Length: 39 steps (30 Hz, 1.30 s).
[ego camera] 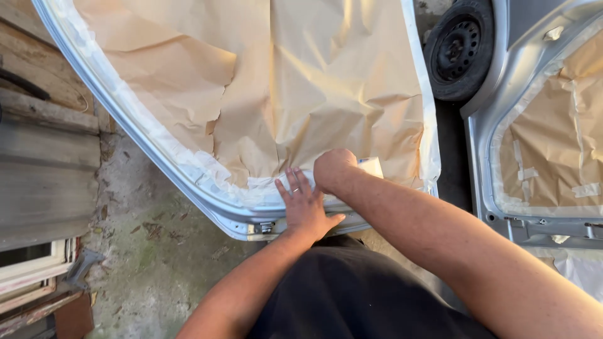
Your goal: The person uses masking tape to secure a large sheet of brown paper over a silver car door. They repeatedly tear off strips of tape and apply them along the edges and corners of the door to hold the paper in place.
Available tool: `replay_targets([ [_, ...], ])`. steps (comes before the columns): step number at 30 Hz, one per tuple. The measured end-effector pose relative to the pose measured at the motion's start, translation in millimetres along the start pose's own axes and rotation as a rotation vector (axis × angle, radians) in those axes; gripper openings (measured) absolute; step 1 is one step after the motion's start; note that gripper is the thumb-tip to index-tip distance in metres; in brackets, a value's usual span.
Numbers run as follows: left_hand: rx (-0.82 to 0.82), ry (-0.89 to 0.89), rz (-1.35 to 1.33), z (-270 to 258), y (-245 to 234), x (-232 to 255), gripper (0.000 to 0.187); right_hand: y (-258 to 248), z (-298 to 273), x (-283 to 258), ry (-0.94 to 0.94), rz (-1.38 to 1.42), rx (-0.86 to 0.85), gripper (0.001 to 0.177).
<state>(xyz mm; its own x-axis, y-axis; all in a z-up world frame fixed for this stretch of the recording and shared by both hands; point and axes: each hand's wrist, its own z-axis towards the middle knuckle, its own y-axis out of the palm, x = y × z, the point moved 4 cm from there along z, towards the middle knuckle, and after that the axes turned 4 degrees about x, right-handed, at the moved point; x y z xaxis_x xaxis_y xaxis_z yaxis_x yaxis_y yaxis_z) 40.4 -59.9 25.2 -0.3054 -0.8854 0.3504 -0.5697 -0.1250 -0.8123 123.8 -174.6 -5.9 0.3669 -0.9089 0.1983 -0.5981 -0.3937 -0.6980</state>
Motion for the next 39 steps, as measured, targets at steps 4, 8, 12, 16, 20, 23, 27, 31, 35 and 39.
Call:
replay_targets([
  [4,0.004,-0.036,0.041,8.3,3.0,6.9,0.124,-40.1,-32.6,-13.4,0.068,0.071,-0.004,0.03],
  [8,0.026,0.007,0.005,18.8,16.6,0.7,0.115,-87.1,-87.2,-53.2,0.019,0.013,0.162,0.034],
  [12,0.434,0.159,0.148,19.8,35.8,-7.8,0.076,-1.1,-77.8,-102.4,-0.244,0.03,0.517,0.024],
  [16,0.593,0.171,0.123,17.5,34.4,-9.2,0.075,-75.4,-163.8,-84.7,-0.324,0.06,0.592,0.027],
  [20,0.28,0.455,0.121,17.8,41.5,-28.5,0.1,-78.8,-240.2,-15.7,-0.222,0.361,0.366,0.019],
  [23,0.373,0.495,0.052,2.0,37.9,-44.1,0.113,-53.8,-294.6,39.2,0.074,0.505,0.207,0.032],
  [27,0.581,0.413,-0.006,-32.9,49.5,-61.2,0.109,4.5,-350.5,78.0,0.447,0.728,0.176,0.037],
  [31,0.604,0.384,-0.042,-31.7,52.1,-64.0,0.113,51.2,-375.5,81.3,0.796,1.026,0.26,0.047],
  [35,0.503,0.327,-0.003,-37.8,33.3,-60.3,0.109,75.9,-378.6,77.6,0.615,1.474,0.479,0.058],
  [39,0.517,0.264,-0.261,-37.4,-1.1,-21.2,0.052,86.6,-371.2,83.1,0.351,1.654,0.532,0.061],
])
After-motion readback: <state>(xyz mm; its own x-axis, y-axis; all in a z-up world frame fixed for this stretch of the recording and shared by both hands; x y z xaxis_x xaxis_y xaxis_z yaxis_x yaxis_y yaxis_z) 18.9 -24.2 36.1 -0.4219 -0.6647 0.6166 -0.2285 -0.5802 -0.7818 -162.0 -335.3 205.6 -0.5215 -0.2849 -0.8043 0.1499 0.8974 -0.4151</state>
